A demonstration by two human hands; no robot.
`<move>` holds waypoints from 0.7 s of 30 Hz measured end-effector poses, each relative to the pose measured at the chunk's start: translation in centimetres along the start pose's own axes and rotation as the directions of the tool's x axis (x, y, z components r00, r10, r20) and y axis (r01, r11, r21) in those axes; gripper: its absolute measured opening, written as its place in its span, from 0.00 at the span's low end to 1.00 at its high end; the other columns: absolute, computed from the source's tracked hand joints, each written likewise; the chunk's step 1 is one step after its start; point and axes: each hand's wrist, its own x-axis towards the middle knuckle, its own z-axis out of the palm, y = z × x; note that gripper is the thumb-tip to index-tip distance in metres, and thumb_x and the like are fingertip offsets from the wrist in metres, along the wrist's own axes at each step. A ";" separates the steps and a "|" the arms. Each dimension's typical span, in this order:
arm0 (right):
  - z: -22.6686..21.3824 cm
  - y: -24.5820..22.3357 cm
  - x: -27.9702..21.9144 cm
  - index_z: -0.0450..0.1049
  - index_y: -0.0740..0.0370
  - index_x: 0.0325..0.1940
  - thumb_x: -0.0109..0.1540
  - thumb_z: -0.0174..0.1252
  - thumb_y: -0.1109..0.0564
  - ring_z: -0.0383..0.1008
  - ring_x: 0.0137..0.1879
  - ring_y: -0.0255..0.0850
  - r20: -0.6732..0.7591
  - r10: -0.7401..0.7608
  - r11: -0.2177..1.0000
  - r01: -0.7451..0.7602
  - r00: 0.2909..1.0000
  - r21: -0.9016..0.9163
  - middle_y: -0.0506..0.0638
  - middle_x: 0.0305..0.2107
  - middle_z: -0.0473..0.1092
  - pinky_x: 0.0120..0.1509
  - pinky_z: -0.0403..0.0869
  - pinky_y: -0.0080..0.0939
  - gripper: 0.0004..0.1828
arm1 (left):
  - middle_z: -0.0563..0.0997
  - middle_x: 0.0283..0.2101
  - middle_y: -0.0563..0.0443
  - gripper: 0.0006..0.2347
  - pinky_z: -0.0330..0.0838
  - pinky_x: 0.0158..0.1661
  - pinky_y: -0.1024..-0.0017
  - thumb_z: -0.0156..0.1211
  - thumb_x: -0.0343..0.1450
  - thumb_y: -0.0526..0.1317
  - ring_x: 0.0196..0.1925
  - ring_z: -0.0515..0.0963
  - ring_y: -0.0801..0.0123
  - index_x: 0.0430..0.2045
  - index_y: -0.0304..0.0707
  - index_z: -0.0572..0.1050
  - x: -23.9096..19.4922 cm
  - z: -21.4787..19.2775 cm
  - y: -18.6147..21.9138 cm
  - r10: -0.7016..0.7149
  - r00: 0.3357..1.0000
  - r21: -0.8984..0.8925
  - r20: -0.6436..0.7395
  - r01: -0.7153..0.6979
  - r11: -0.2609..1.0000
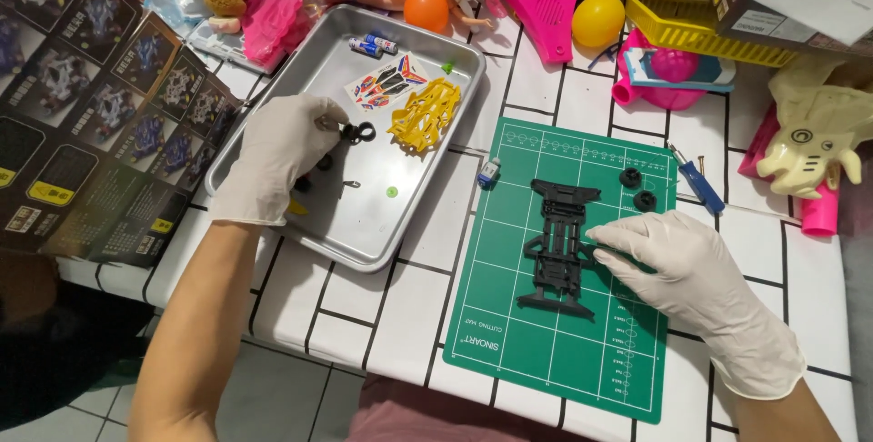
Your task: Assembling a toy car by attaching small plastic components to the chassis
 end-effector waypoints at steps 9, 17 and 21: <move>-0.2 -0.3 0.3 0.82 0.48 0.47 0.60 0.67 0.51 0.81 0.43 0.40 -0.041 -0.022 0.999 0.024 0.999 0.049 0.41 0.38 0.80 0.45 0.77 0.44 0.11 | 0.84 0.48 0.61 0.09 0.74 0.47 0.59 0.62 0.71 0.43 0.49 0.82 0.59 0.41 0.65 0.85 0.0 -0.4 -1.9 -0.017 0.999 0.007 0.037 0.017 1.000; -0.1 -0.1 0.2 0.82 0.49 0.47 0.60 0.67 0.53 0.81 0.42 0.41 -0.035 -0.006 0.997 0.008 0.999 0.079 0.42 0.37 0.80 0.47 0.77 0.43 0.11 | 0.84 0.43 0.61 0.10 0.75 0.42 0.60 0.61 0.67 0.43 0.44 0.83 0.57 0.33 0.71 0.85 1.4 0.5 -2.1 -0.102 0.992 0.048 0.070 0.099 0.994; -0.3 -0.1 0.3 0.82 0.48 0.47 0.60 0.66 0.52 0.81 0.43 0.41 -0.020 -0.005 0.998 0.006 1.000 0.066 0.41 0.38 0.80 0.47 0.77 0.44 0.11 | 0.86 0.42 0.58 0.14 0.76 0.44 0.57 0.52 0.72 0.39 0.46 0.83 0.52 0.34 0.68 0.86 1.7 0.5 -2.6 -0.070 0.995 0.069 0.064 0.066 0.995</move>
